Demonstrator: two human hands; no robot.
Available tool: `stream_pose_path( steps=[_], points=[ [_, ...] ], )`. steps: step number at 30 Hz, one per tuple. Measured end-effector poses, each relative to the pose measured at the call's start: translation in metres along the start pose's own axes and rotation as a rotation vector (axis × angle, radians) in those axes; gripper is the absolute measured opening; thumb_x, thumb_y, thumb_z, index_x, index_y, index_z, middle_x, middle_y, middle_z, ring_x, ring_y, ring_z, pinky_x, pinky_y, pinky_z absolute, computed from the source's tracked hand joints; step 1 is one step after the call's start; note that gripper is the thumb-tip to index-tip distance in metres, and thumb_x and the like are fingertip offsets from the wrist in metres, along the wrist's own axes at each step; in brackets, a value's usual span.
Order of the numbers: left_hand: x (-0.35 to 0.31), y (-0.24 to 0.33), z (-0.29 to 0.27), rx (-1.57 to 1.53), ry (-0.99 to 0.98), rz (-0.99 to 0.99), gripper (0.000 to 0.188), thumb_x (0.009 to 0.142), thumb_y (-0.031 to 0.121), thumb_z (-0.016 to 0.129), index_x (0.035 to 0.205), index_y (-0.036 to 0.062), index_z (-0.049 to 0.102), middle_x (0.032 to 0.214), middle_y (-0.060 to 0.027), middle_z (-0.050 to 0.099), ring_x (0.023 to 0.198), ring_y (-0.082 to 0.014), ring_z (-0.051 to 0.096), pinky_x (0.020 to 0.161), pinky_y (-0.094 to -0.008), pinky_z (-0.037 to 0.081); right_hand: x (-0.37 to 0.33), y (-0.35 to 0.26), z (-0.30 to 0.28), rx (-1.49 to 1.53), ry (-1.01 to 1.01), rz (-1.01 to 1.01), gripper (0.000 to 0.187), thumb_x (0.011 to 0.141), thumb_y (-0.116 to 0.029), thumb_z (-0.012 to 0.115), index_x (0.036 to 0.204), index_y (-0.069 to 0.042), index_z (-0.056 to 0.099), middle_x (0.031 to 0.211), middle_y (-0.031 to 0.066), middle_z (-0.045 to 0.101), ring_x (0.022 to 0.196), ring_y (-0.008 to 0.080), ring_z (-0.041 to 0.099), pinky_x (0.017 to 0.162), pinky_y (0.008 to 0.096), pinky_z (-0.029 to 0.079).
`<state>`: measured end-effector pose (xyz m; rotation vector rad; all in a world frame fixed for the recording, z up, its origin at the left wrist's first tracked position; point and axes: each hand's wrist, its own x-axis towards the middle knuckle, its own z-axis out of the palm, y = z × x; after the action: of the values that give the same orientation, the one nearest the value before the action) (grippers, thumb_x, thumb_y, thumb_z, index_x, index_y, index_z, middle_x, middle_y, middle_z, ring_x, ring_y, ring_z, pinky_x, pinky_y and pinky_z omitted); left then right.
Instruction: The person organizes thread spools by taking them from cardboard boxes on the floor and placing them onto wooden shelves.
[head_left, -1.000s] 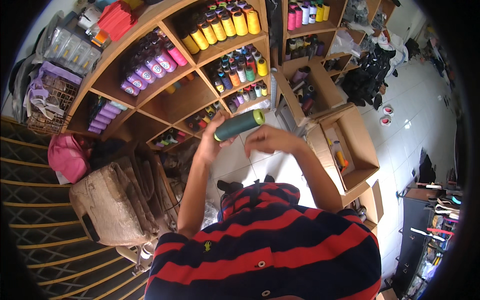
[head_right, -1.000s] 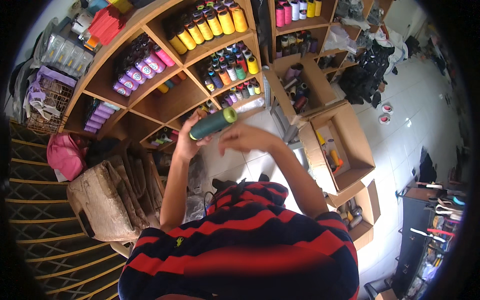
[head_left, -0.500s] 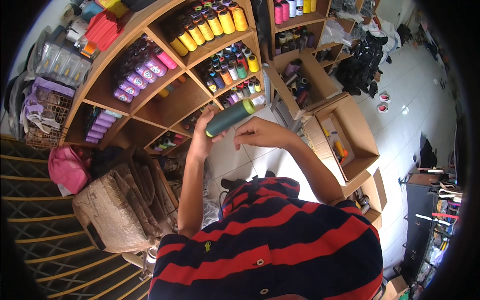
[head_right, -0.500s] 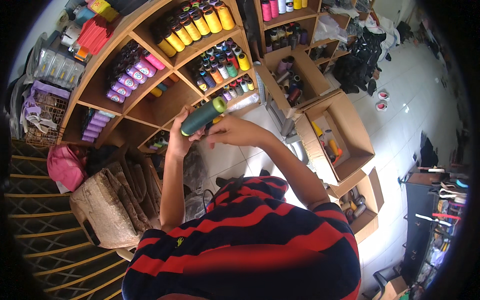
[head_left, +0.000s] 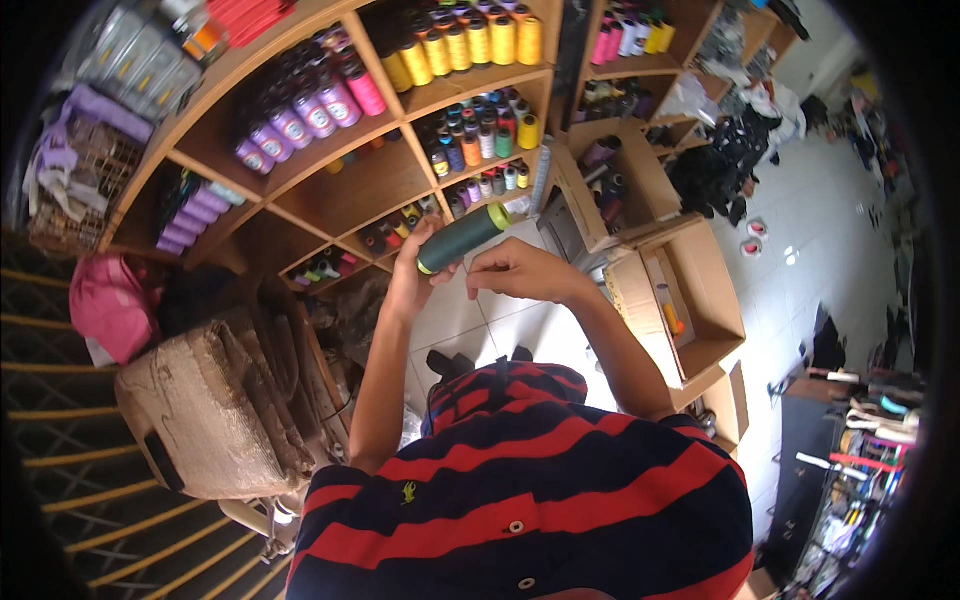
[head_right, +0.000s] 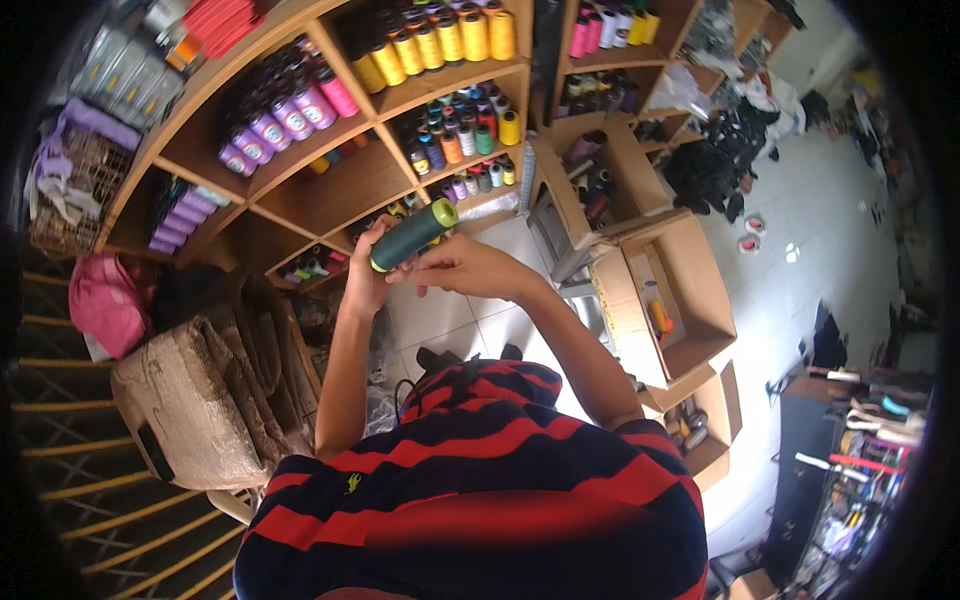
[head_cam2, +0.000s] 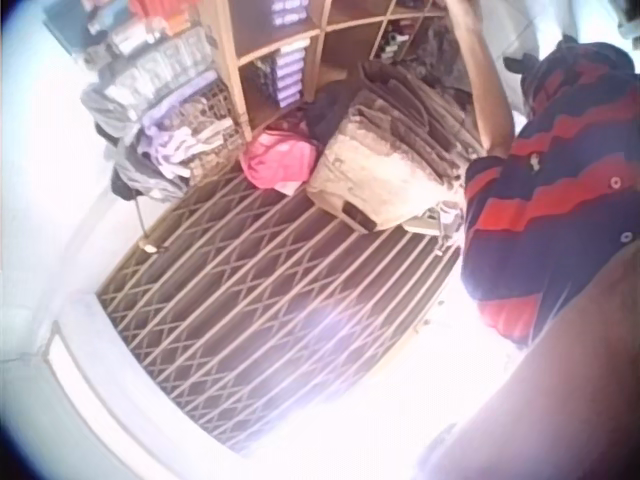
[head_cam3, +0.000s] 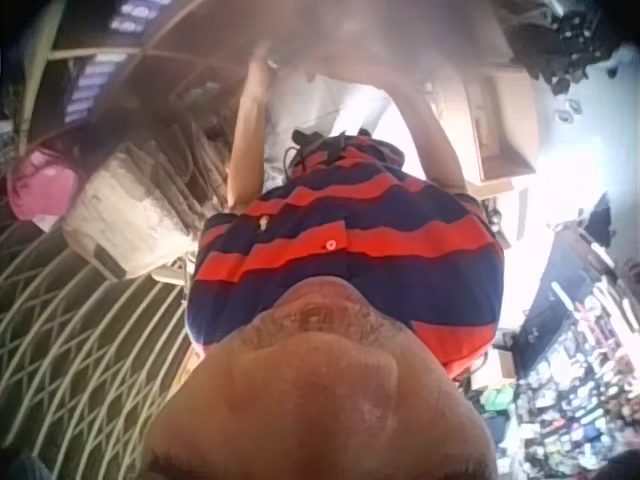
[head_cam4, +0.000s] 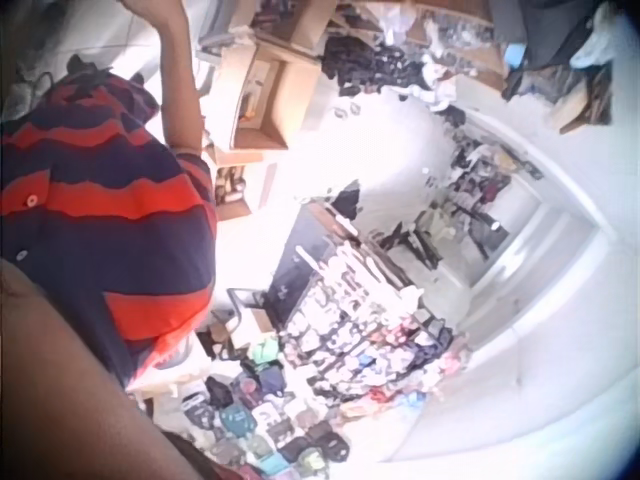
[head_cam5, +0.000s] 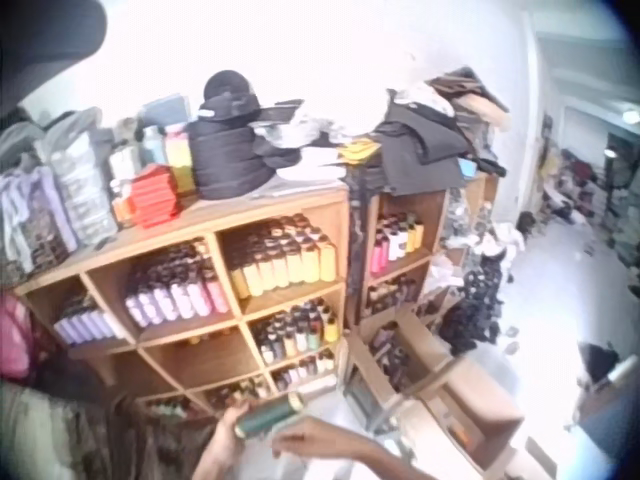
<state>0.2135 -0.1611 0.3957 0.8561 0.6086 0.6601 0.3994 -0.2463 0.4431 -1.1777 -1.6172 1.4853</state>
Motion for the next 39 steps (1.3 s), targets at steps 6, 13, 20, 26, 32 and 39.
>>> stream_pose_path(
  steps=[6,13,20,26,32,39],
  points=[
    [-0.019,0.025,-0.065,-0.108,-0.137,-0.041,0.024,0.087,0.032,0.052,0.085,0.0080,0.049,0.068,-0.0040,0.052,0.054,-0.0111,0.049,0.042,-0.0222,0.030,0.088,0.013,-0.008,0.130,-0.136,0.136,0.016,0.091,-0.019,0.061,0.086,-0.004,0.065,0.065,-0.0037,0.053,0.047,0.0035,0.037,0.043,0.0202,0.027],
    [-0.038,0.044,-0.140,0.433,0.113,0.005,0.025,0.091,0.036,0.051,0.098,0.0126,0.048,0.079,-0.0019,0.055,0.067,-0.0094,0.055,0.058,-0.0220,0.040,0.180,-0.038,0.034,-0.048,-0.181,0.044,0.014,0.095,-0.013,0.055,0.096,-0.002,0.063,0.068,-0.0026,0.050,0.053,0.0052,0.043,0.047,0.0208,0.033],
    [-0.008,0.029,-0.217,0.072,0.448,0.286,0.023,0.097,0.033,0.054,0.106,0.0152,0.042,0.101,-0.0015,0.055,0.088,-0.0090,0.054,0.066,-0.0232,0.040,0.226,0.024,0.094,0.316,0.127,0.206,0.023,0.094,-0.021,0.057,0.109,-0.003,0.057,0.089,0.0048,0.059,0.068,0.0112,0.059,0.052,0.0225,0.046],
    [0.051,-0.006,-0.275,0.176,0.386,0.438,0.036,0.092,0.016,0.064,0.120,0.0060,0.043,0.112,-0.0069,0.054,0.102,-0.0144,0.052,0.087,-0.0275,0.044,0.327,0.115,0.093,0.167,0.339,0.109,0.039,0.088,-0.023,0.068,0.114,0.002,0.053,0.101,0.0109,0.062,0.081,0.0147,0.064,0.060,0.0280,0.054],
    [0.106,-0.074,-0.343,0.282,0.684,0.517,0.039,0.091,0.015,0.063,0.125,0.0039,0.046,0.120,-0.0095,0.054,0.108,-0.0178,0.054,0.088,-0.0296,0.045,0.411,0.210,0.080,-0.089,0.355,-0.013,0.029,0.084,-0.014,0.070,0.103,0.002,0.056,0.085,0.0155,0.069,0.076,0.0175,0.068,0.062,0.0308,0.051],
    [0.107,-0.165,-0.389,0.237,0.782,0.425,0.031,0.093,0.012,0.056,0.123,0.0035,0.049,0.119,-0.0092,0.057,0.103,-0.0182,0.058,0.087,-0.0311,0.046,0.565,0.280,0.069,-0.533,0.671,-0.307,0.036,0.075,-0.024,0.076,0.099,-0.001,0.062,0.093,0.0183,0.069,0.091,0.0334,0.067,0.076,0.0412,0.053]
  ],
)
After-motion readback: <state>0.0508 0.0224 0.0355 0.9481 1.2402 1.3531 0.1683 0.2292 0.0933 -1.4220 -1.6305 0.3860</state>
